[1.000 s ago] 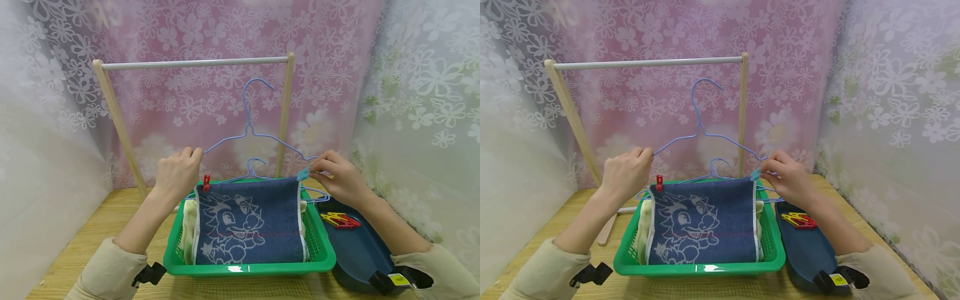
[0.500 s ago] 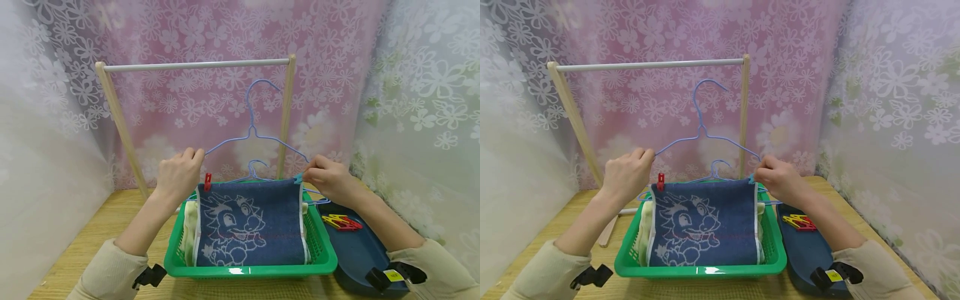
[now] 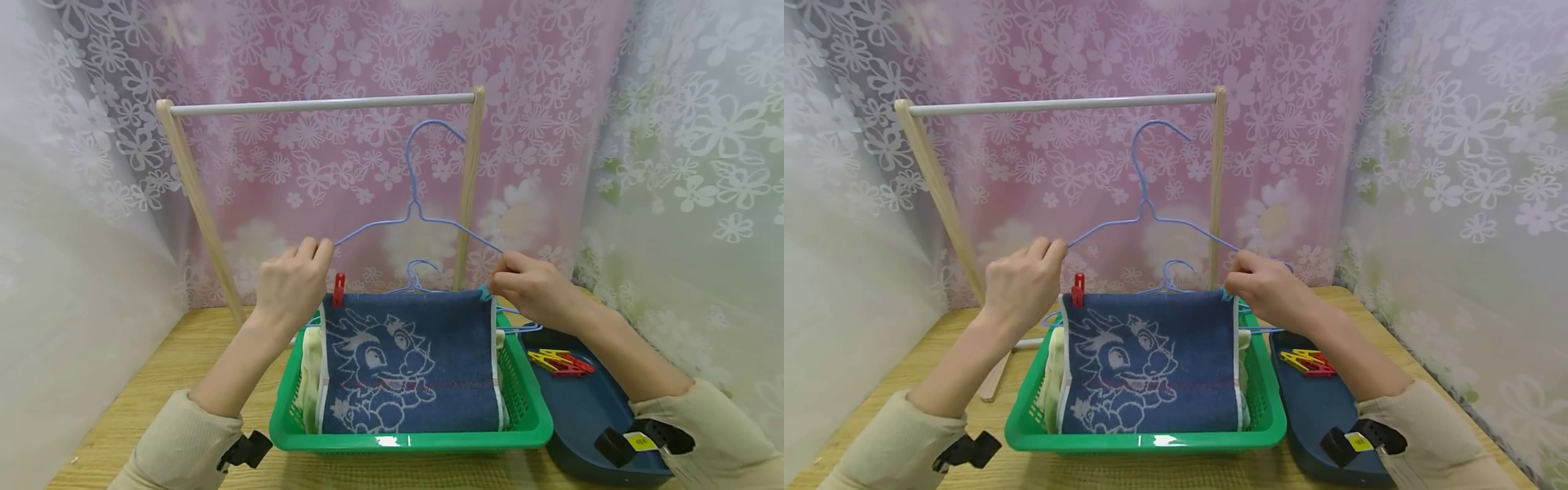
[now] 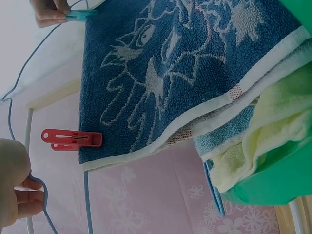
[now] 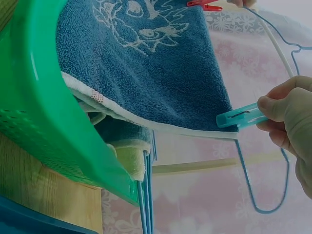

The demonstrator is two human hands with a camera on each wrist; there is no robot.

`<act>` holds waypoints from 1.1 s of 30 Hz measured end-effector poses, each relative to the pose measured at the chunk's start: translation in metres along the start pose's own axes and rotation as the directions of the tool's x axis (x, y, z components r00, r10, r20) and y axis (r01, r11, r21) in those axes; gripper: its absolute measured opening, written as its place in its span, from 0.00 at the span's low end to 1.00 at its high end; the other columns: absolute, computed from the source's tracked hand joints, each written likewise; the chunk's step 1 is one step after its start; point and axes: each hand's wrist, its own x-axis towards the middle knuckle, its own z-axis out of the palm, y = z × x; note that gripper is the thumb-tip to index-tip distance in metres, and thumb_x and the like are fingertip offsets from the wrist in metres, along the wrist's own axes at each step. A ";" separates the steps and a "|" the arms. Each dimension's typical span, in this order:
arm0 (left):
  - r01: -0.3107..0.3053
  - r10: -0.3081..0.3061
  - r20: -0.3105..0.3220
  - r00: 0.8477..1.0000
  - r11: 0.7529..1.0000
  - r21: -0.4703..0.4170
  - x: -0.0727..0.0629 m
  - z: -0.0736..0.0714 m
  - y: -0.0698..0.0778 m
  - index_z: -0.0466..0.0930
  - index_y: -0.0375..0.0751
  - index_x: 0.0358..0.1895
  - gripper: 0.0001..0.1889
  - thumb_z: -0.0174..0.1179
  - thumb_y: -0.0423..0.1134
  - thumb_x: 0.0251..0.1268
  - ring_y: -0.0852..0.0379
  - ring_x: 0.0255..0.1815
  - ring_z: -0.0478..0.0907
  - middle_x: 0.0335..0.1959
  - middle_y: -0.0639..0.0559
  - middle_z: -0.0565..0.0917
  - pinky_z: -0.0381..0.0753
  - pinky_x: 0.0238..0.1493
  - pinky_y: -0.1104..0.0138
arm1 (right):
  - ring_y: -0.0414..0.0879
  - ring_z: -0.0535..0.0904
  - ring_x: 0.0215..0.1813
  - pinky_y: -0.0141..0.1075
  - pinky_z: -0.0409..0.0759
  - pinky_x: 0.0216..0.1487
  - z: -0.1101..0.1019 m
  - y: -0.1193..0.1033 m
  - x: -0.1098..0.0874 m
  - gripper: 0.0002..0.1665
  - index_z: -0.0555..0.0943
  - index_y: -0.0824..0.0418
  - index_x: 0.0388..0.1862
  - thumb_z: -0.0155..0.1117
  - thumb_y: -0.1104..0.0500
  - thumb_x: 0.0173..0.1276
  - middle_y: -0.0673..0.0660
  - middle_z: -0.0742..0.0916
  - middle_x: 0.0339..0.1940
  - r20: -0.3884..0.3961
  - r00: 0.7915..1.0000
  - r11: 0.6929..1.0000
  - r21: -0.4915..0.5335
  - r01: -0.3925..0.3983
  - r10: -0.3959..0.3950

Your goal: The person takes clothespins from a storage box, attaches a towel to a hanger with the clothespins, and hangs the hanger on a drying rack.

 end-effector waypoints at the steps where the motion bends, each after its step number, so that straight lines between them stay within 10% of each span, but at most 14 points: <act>1: 0.000 0.000 -0.011 1.000 1.000 0.002 0.000 0.000 0.000 0.74 0.33 0.30 0.02 0.56 0.26 0.59 0.54 0.08 0.59 0.20 0.44 0.74 0.54 0.07 0.68 | 0.39 0.69 0.22 0.26 0.68 0.23 0.000 0.000 0.001 0.19 0.75 0.56 0.26 0.43 0.51 0.74 0.51 0.73 0.27 0.000 1.000 1.000 0.000 0.000 0.000; 33: 0.036 -0.034 0.068 0.997 0.999 -0.023 -0.002 -0.002 -0.004 0.74 0.32 0.30 0.03 0.56 0.23 0.55 0.51 0.10 0.68 0.22 0.42 0.77 0.60 0.06 0.64 | 0.49 0.79 0.35 0.30 0.77 0.31 -0.005 0.000 -0.011 0.24 0.82 0.65 0.36 0.44 0.49 0.74 0.61 0.81 0.39 -0.070 0.996 0.996 -0.064 -0.058 0.053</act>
